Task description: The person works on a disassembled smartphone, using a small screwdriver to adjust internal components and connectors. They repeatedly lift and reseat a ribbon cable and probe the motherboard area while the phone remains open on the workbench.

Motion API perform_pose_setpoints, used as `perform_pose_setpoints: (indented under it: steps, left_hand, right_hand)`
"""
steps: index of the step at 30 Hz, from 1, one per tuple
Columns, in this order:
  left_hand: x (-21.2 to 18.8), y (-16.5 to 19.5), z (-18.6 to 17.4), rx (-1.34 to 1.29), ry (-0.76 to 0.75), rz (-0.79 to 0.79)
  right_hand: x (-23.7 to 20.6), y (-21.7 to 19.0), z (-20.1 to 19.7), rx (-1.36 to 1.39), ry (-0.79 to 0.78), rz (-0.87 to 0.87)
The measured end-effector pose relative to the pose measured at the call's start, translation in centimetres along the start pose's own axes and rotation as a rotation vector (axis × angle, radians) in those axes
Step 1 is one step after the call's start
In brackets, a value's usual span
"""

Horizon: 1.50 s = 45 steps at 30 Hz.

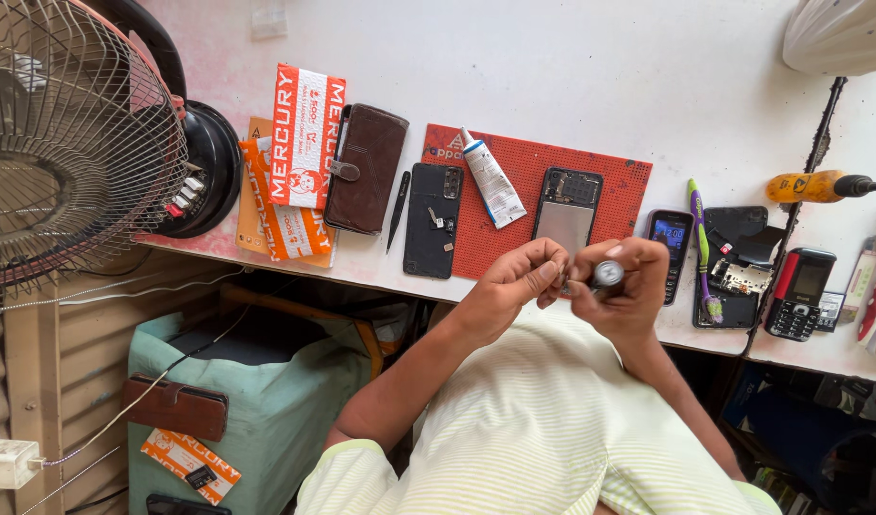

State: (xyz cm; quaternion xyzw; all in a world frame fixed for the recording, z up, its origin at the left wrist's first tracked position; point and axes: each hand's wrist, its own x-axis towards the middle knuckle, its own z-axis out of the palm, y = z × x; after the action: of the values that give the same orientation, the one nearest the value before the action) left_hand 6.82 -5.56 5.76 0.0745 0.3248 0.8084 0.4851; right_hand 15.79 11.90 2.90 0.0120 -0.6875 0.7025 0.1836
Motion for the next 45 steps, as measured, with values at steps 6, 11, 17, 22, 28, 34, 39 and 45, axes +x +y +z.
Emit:
perform_pose_setpoints:
  steps: [6, 11, 17, 22, 28, 34, 39, 45]
  left_hand:
    - [-0.2, 0.2, -0.2, -0.062, -0.018, -0.004]
    - [0.0, 0.4, -0.2, -0.054, -0.008, 0.004]
    - [0.1, 0.2, -0.3, 0.018, 0.047, 0.023]
    - [0.1, -0.4, -0.9, 0.141, 0.148, 0.022]
    - [-0.3, -1.5, -2.1, 0.143, 0.197, 0.007]
    - [0.1, -2.7, -2.9, 0.067, 0.22, -0.014]
    - [0.5, -3.3, -2.9, 0.063, 0.205, -0.014]
    - [0.8, -3.3, -2.8, 0.068, 0.205, -0.028]
  right_hand:
    - [0.8, 0.0, -1.5, 0.026, 0.155, 0.008]
    - [0.6, 0.6, -4.3, 0.04, 0.338, 0.053]
    - [0.2, -1.2, -5.2, -0.041, 0.444, 0.149]
    - [0.2, -2.5, -3.6, -0.177, 0.462, 0.13]
    - [0.7, -2.5, -2.9, -0.214, 0.42, 0.207]
    - [1.1, -2.7, -1.0, 0.186, 0.422, 0.192]
    - [1.6, -2.4, 0.5, 0.002, 0.33, -0.179]
    - [1.9, -1.7, 0.8, -0.141, 0.241, -0.393]
